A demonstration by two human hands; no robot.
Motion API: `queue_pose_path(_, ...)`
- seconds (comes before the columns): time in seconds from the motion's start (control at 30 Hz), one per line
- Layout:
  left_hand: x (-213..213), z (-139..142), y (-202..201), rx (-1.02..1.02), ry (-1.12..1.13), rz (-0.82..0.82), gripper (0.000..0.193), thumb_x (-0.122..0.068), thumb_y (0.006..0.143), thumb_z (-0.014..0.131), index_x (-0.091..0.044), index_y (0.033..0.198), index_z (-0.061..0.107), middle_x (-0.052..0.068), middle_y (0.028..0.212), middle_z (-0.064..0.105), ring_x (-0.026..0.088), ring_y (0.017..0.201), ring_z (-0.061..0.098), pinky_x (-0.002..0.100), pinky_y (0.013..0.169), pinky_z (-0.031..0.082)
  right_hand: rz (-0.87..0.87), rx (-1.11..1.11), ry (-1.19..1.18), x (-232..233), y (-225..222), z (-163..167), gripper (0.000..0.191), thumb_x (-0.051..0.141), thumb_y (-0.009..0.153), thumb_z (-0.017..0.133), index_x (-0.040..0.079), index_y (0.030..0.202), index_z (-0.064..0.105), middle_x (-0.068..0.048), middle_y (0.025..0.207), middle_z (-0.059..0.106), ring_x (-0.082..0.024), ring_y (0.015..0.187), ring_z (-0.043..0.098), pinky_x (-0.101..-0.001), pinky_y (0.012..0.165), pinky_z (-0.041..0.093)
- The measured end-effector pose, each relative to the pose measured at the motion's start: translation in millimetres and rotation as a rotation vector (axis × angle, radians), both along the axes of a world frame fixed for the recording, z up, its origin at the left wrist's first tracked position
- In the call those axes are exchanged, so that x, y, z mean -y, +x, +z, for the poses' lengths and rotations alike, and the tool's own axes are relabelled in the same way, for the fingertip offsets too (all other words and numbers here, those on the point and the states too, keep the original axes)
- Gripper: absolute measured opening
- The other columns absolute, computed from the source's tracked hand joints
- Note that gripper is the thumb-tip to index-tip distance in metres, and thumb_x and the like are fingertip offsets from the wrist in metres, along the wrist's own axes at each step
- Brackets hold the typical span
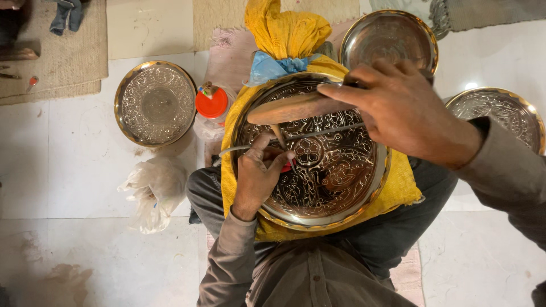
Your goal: The person sits on the floor with a decorated brass tray on a cloth cushion on their lap and engraves ornamental patterns into it. They hold a small chisel against the tray surface with one hand and strike it repeatedly with a wooden mallet held in the other hand, repositioning the chisel across the design as they work.
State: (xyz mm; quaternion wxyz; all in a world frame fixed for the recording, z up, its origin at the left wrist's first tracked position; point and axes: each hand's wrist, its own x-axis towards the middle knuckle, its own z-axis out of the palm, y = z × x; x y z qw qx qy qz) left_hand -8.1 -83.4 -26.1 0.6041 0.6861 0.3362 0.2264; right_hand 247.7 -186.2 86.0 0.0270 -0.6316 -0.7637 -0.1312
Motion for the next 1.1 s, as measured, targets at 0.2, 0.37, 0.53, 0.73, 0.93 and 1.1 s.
queue_pose_path(0.2,-1,2,0,0.013,-0.032,-0.007,0.026,-0.005,0.091,0.077,-0.004,0.113,0.062,0.009,0.086,0.079,0.008,0.080,0.072,0.025,0.071,0.060,-0.005,0.028,-0.024,6,5,3,0.081,0.022,0.069,0.076,0.024,0.147,0.056,-0.008,0.123,0.063,-0.028,0.113,0.061,-0.0500,0.094,0.049)
queue_pose_path(0.37,-2,4,0,0.013,-0.013,-0.027,0.019,-0.005,0.094,0.076,-0.003,0.108,0.063,0.008,0.085,0.078,0.008,0.080,0.071,0.025,0.069,0.059,-0.246,-0.601,-0.226,6,-2,8,0.069,0.009,0.091,0.069,0.017,0.157,0.047,-0.013,0.124,0.059,-0.027,0.104,0.061,-0.0468,0.086,0.052)
queue_pose_path(0.53,-2,5,0,0.029,-0.084,-0.018,0.022,-0.003,0.092,0.075,-0.003,0.111,0.065,0.008,0.084,0.077,0.008,0.079,0.070,0.025,0.068,0.059,-0.078,-0.254,-0.173,6,0,8,0.078,0.008,0.074,0.075,0.019,0.149,0.055,-0.013,0.117,0.061,-0.029,0.107,0.060,-0.0503,0.087,0.051)
queue_pose_path(0.73,-4,7,0,-0.034,-0.034,-0.026,0.024,-0.005,0.090,0.078,-0.003,0.109,0.063,0.008,0.082,0.077,0.008,0.077,0.071,0.025,0.067,0.058,-0.080,-0.214,-0.157,11,5,-1,0.074,0.007,0.080,0.072,0.019,0.151,0.054,-0.011,0.119,0.060,-0.027,0.110,0.059,-0.0479,0.090,0.052)
queue_pose_path(0.93,-4,7,1,-0.006,-0.041,-0.039,0.024,-0.006,0.091,0.078,-0.003,0.108,0.062,0.009,0.083,0.078,0.007,0.077,0.071,0.024,0.066,0.060,-0.225,-0.394,-0.263,11,4,1,0.077,0.006,0.085,0.069,0.018,0.158,0.049,-0.013,0.122,0.058,-0.028,0.102,0.061,-0.0440,0.083,0.054)
queue_pose_path(1.1,-5,7,0,-0.033,-0.022,-0.055,0.023,-0.006,0.091,0.077,-0.004,0.108,0.062,0.008,0.082,0.078,0.008,0.076,0.072,0.023,0.065,0.059,-0.178,-0.558,-0.183,14,2,7,0.071,0.002,0.090,0.069,0.011,0.157,0.048,-0.018,0.116,0.057,-0.031,0.098,0.060,-0.0474,0.083,0.052)
